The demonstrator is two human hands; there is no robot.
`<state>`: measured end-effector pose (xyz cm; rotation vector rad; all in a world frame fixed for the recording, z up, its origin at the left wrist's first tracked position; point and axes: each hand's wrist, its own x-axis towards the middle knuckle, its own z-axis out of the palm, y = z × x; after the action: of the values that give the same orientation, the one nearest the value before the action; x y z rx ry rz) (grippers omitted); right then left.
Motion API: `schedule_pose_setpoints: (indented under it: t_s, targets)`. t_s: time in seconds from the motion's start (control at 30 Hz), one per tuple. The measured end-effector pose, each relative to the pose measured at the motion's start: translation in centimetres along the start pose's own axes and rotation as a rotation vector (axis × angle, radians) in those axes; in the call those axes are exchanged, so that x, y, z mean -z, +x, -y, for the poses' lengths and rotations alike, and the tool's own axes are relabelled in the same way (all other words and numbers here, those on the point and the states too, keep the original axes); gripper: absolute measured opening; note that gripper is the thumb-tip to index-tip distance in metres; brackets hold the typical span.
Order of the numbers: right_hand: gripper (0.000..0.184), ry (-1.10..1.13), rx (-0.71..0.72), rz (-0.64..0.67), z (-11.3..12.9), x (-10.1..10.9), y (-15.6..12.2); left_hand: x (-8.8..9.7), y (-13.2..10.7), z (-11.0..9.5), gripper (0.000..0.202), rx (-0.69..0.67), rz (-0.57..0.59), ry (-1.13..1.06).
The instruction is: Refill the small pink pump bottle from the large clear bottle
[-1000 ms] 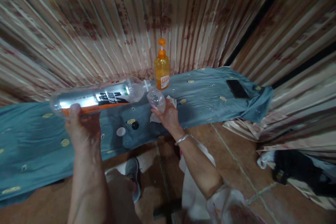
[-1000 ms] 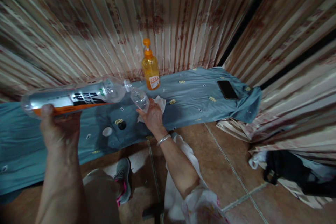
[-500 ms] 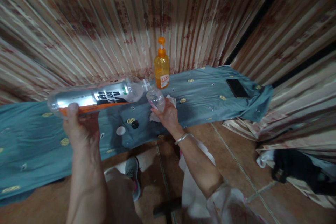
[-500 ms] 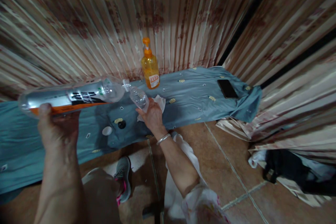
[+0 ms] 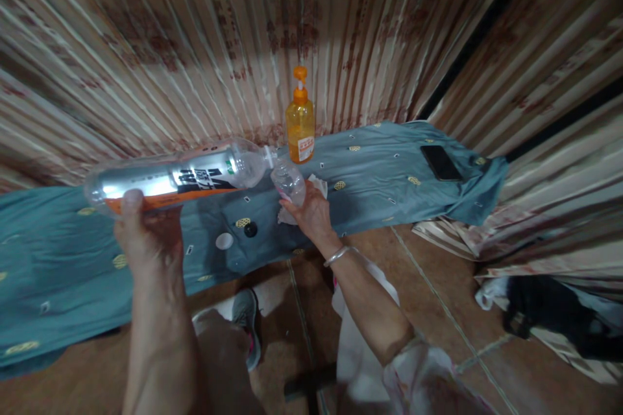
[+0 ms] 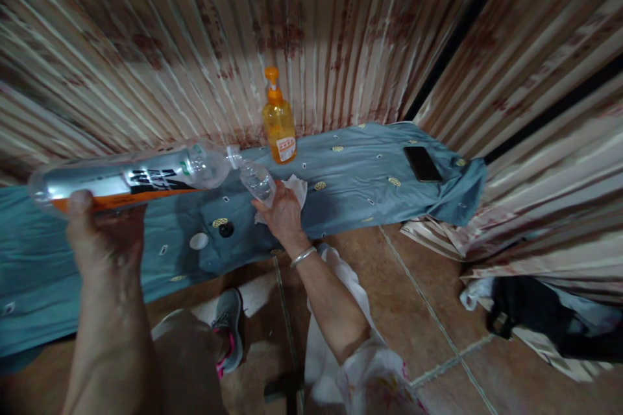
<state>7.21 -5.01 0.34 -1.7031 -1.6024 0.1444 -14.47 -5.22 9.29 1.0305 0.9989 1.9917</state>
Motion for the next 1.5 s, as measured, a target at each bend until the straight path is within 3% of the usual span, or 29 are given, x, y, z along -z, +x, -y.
schedule_pose_setpoints:
  t_s: [0.9, 1.23, 1.5]
  targets:
    - [0.065, -0.003, 0.006, 0.005, 0.07, 0.74, 0.27, -0.17, -0.14, -0.26, 0.031, 0.011, 0.008, -0.022]
    - [0.065, -0.016, 0.002, 0.02, -0.19, 0.45, 0.24, 0.29, 0.16, 0.22, 0.032, 0.03, -0.042, -0.084]
    - [0.065, 0.004, 0.027, -0.029, -0.63, -0.07, 0.16, 0.44, 0.21, 0.32, 0.032, 0.02, -0.008, -0.075]
